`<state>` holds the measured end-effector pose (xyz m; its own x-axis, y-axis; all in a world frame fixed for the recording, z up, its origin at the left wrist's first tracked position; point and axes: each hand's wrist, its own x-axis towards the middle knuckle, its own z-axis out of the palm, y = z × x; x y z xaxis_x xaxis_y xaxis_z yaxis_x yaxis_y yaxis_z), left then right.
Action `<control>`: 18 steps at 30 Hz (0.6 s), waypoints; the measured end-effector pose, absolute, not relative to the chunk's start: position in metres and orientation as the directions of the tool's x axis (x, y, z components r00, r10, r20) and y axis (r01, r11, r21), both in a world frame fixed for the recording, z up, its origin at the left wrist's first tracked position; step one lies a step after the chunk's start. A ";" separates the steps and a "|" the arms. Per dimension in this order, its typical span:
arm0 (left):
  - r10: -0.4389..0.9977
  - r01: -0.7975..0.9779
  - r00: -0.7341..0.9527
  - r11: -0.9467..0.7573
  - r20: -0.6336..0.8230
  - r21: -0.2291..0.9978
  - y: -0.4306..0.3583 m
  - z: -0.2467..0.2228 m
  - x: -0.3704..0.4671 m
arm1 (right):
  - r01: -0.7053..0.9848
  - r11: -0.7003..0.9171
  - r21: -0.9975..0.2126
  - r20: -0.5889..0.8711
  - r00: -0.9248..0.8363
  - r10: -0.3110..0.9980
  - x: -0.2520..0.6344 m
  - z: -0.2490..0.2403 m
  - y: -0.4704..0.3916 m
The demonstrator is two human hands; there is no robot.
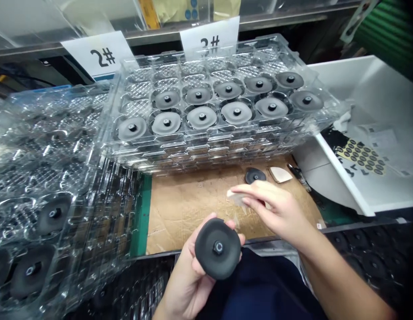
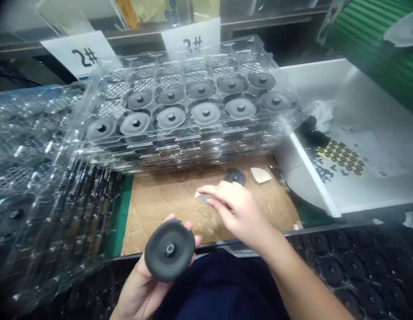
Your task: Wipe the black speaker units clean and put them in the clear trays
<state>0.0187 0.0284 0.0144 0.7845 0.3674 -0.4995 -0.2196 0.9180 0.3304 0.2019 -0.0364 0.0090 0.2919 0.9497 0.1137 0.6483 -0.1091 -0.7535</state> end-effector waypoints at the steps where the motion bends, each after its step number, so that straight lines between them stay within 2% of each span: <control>1: 0.364 -0.221 0.787 0.920 -0.498 0.324 0.030 0.015 0.018 | 0.613 -0.147 -0.777 0.063 0.308 0.949 0.200 0.000 -0.042; 5: 0.346 -0.211 0.797 0.928 -0.495 0.309 0.034 0.012 0.016 | 0.530 -0.263 -0.806 -0.109 0.305 0.946 0.190 -0.028 -0.065; 7: 0.331 -0.197 0.809 0.931 -0.487 0.306 0.034 0.011 0.017 | 0.524 -0.293 -0.800 -0.129 0.327 0.936 0.189 -0.026 -0.071; 9: 0.314 -0.182 0.820 0.936 -0.479 0.302 0.033 0.009 0.019 | 0.521 -0.292 -0.802 -0.080 0.390 0.917 0.189 -0.010 -0.072; 12: 0.298 -0.172 0.840 0.939 -0.453 0.298 0.031 0.007 0.023 | 0.573 -0.166 -0.802 0.124 0.432 0.893 0.185 0.030 -0.062; 13: 0.290 -0.165 0.845 0.940 -0.449 0.297 0.031 0.006 0.025 | 0.622 -0.061 -0.780 0.211 0.354 0.911 0.183 0.042 -0.056; 15: 0.273 -0.142 0.847 0.943 -0.456 0.301 0.032 0.005 0.026 | 0.689 0.190 -0.699 0.327 0.073 0.942 0.179 0.059 -0.043; 16: 0.262 -0.126 0.847 0.944 -0.462 0.304 0.032 0.005 0.027 | 0.693 0.278 -0.665 0.317 -0.075 0.945 0.179 0.063 -0.037; 18: 0.240 -0.096 0.841 0.948 -0.484 0.302 0.031 0.006 0.027 | 0.712 0.296 -0.637 0.190 -0.227 0.955 0.181 0.064 -0.029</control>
<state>0.0275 0.0307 0.0062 0.8415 0.2395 -0.4843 -0.0960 0.9484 0.3022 0.1807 -0.0287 0.0644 -0.2266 0.9552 0.1904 0.7118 0.2959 -0.6370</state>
